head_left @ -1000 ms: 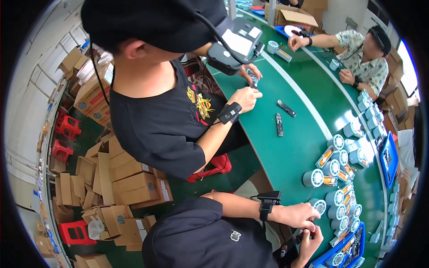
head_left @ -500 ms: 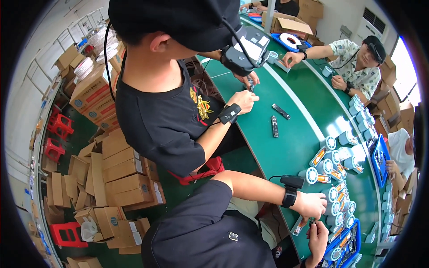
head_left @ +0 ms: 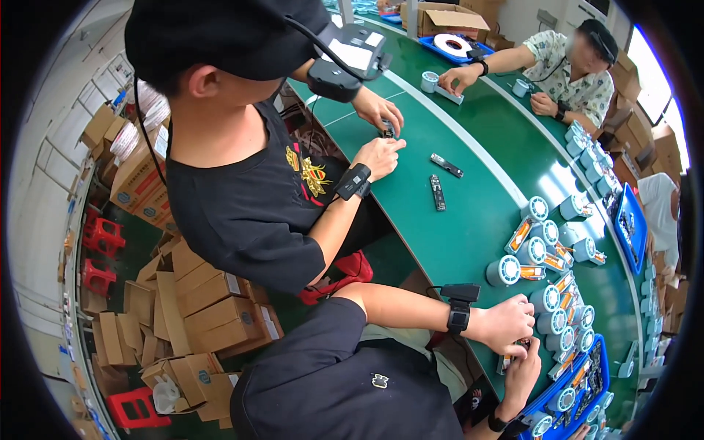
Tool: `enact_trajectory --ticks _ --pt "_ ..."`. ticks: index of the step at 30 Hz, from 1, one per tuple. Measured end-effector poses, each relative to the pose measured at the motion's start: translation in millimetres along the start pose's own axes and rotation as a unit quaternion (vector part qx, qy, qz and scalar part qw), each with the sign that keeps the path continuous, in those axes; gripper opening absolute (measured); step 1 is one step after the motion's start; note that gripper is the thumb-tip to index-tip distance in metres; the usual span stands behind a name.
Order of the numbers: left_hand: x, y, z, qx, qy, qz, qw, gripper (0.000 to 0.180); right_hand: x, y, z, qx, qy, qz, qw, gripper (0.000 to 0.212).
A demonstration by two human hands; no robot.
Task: The person assembles handheld fans by connecting battery wires to a circuit board and fitting the board into the fan handle. They then repeat the process with another fan.
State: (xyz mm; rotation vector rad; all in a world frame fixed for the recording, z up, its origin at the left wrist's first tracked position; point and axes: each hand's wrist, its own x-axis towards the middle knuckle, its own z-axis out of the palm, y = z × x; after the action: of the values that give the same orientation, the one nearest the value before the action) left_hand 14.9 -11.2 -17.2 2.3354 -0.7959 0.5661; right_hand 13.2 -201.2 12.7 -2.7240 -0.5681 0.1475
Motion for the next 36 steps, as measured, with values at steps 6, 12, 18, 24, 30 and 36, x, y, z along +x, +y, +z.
enact_trajectory --ticks 6,12,18,24,30,36 --pt "-3 10 3 0.01 0.073 -0.021 0.997 0.017 -8 3 20 0.285 0.057 -0.042 0.956 0.018" --pt "-14 6 1 0.055 0.016 -0.019 0.998 0.008 -11 11 31 0.341 0.067 -0.027 0.937 0.022" --pt "-15 14 -2 0.074 0.011 -0.036 0.997 0.007 -15 21 41 0.307 0.079 -0.04 0.948 0.026" --pt "-11 20 -3 0.095 0.029 -0.037 0.994 0.01 -13 21 42 0.299 0.085 -0.042 0.95 0.028" --pt "-15 24 -16 0.181 -0.038 -0.007 0.983 0.017 -10 9 36 0.255 0.079 -0.031 0.963 0.027" --pt "-20 25 -8 0.202 0.018 0.034 0.979 0.019 -18 16 42 0.238 0.103 -0.034 0.965 0.027"
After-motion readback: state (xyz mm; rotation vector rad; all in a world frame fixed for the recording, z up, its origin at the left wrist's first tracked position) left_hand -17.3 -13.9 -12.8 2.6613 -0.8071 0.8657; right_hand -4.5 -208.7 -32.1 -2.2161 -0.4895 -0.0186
